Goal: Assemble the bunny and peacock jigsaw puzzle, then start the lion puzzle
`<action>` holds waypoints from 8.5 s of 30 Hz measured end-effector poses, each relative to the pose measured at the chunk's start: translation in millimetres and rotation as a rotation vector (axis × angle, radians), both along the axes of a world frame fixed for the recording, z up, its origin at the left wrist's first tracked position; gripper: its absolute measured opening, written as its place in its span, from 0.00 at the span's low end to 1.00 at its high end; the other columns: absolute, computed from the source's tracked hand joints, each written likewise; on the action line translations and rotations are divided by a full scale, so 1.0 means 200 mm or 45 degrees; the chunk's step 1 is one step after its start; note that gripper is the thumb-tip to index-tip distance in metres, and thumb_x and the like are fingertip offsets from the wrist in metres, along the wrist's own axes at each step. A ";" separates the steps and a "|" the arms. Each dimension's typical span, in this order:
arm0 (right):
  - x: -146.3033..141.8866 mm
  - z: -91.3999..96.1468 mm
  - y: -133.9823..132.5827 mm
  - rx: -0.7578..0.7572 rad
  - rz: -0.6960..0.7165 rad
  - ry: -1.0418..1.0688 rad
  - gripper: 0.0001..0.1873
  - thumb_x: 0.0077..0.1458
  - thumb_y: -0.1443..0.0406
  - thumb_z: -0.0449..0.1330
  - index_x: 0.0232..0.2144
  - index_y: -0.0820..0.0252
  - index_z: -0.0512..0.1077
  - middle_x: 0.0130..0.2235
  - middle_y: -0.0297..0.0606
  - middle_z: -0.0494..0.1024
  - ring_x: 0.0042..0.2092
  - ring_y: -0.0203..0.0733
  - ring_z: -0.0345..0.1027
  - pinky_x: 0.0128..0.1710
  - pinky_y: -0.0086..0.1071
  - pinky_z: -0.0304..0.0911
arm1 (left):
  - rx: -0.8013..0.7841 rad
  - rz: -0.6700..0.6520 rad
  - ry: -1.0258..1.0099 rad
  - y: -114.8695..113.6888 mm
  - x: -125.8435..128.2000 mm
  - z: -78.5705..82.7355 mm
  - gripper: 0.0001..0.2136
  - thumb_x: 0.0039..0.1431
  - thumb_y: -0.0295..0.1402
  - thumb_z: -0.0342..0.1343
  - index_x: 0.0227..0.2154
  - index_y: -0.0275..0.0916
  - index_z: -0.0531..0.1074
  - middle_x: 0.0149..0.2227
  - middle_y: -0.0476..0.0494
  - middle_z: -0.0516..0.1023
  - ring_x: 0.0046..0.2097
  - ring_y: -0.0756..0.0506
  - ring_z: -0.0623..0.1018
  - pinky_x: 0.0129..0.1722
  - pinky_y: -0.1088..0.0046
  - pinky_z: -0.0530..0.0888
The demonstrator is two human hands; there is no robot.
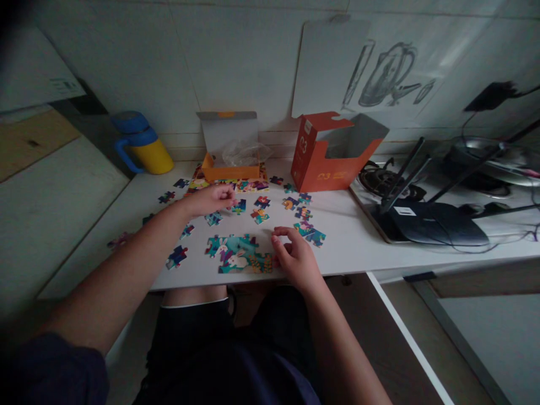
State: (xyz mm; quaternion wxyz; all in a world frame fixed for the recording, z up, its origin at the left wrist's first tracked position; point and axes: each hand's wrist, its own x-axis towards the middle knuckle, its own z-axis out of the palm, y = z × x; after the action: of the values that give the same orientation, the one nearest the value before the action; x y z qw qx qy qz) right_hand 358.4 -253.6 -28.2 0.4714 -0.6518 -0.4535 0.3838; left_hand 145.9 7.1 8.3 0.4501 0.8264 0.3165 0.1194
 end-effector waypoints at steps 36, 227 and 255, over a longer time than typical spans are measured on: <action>0.00 -0.06 0.00 0.071 0.051 -0.183 0.20 0.63 0.52 0.65 0.53 0.53 0.77 0.40 0.36 0.82 0.27 0.38 0.68 0.24 0.32 0.59 | -0.446 0.160 -0.136 -0.67 0.17 -0.07 0.08 0.65 0.29 0.65 0.33 0.39 0.71 0.26 0.52 0.78 0.25 0.49 0.79 0.29 0.74 0.76; -0.05 -0.05 0.11 -0.017 -0.112 -1.443 0.17 0.75 0.59 0.50 0.40 0.57 0.77 0.35 0.45 0.85 0.30 0.47 0.75 0.31 0.37 0.49 | 1.535 0.666 -0.046 -1.21 -0.41 -0.63 0.28 0.69 0.32 0.64 0.70 0.46 0.70 0.60 0.46 0.84 0.59 0.41 0.82 0.75 0.57 0.53; -0.06 -0.04 0.10 -0.048 -0.079 -1.480 0.15 0.75 0.56 0.55 0.40 0.55 0.76 0.36 0.40 0.85 0.31 0.43 0.74 0.31 0.36 0.48 | 1.582 0.682 -0.103 -1.19 -0.41 -0.66 0.27 0.68 0.29 0.64 0.68 0.45 0.73 0.60 0.47 0.84 0.59 0.42 0.81 0.75 0.59 0.53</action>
State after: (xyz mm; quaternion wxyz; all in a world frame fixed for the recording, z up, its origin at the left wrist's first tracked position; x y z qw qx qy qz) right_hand 347.1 -233.0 -36.0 0.1446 -0.7766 -0.6117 -0.0429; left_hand 64.3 -231.1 -123.6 -0.1419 0.8196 0.3658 0.4174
